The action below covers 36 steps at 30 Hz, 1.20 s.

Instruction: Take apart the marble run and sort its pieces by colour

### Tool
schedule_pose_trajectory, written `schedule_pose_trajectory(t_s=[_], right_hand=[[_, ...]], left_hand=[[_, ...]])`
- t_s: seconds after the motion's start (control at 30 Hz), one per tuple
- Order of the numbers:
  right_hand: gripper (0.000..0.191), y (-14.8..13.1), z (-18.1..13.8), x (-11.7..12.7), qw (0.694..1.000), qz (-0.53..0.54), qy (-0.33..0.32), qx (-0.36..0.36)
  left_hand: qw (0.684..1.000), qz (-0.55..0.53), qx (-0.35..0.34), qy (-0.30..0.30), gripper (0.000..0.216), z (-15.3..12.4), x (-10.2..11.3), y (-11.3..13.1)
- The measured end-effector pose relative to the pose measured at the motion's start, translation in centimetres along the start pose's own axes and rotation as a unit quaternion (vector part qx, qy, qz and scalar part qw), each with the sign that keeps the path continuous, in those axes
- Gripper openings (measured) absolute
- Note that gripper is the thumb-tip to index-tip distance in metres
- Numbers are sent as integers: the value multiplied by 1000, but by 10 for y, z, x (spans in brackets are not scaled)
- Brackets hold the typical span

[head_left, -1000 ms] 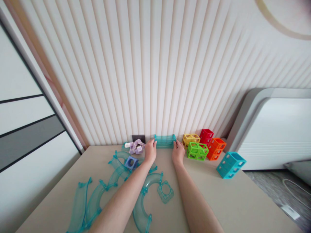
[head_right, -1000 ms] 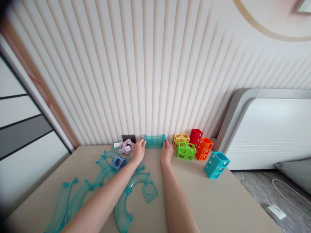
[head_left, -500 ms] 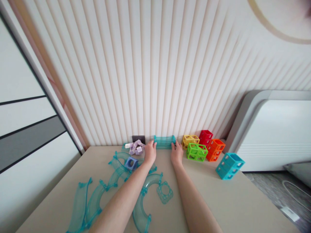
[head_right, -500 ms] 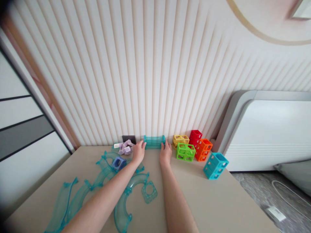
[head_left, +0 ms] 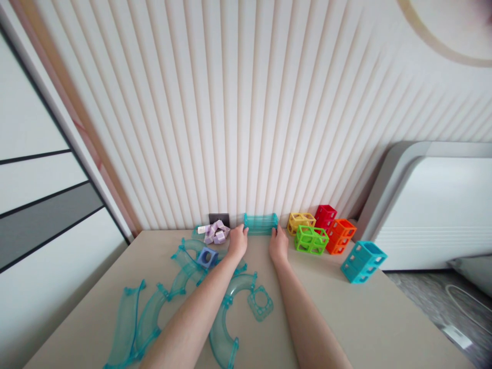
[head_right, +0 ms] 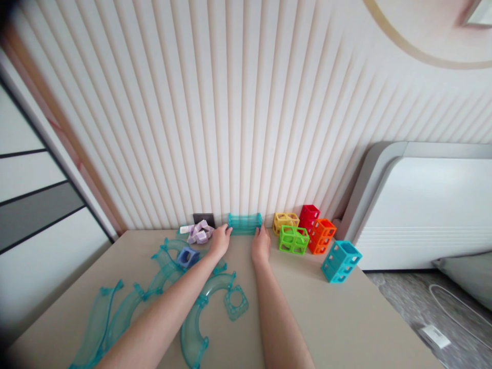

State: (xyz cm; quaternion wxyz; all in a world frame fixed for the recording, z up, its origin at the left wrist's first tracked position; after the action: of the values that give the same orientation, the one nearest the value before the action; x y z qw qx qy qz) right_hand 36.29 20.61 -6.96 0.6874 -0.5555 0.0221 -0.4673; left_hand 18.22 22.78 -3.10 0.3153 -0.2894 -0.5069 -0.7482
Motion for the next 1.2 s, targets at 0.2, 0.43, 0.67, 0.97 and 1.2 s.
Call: schedule_pose_trajectory(t_s=[0.2,0.43,0.67,0.97,1.2], right_hand=[[45,0,0,1,1000,-9,2,7],[45,-1,-1,0,1000,-18,6,10],[45,1,-1,-2,1000,-17,13,13],[51,9,0,-6,1000,-3,17,4],[62,7,-9,-2,1000,-5,-2,-13]], left_hand=[[1000,8,-11,2,22,-2,1,3],[1000,15,-14,8,39,0,3,4],[1000,16,-11,2,41,2,4,3],[1000,4,-13,27,40,0,2,3],[996,-19,-41,77,43,-5,8,12]])
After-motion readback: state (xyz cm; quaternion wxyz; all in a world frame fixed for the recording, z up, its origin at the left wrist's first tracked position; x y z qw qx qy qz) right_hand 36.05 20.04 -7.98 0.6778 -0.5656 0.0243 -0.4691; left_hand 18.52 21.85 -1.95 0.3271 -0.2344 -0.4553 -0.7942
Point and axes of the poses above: each hand's wrist, its own z-axis towards the middle knuckle, its own x-axis out of the back of the hand, y = z × x, the point moved 3 cm from there along z, towards the middle knuckle, and after that the axes turned 5 degrees about -x, right-handed, at the moved point
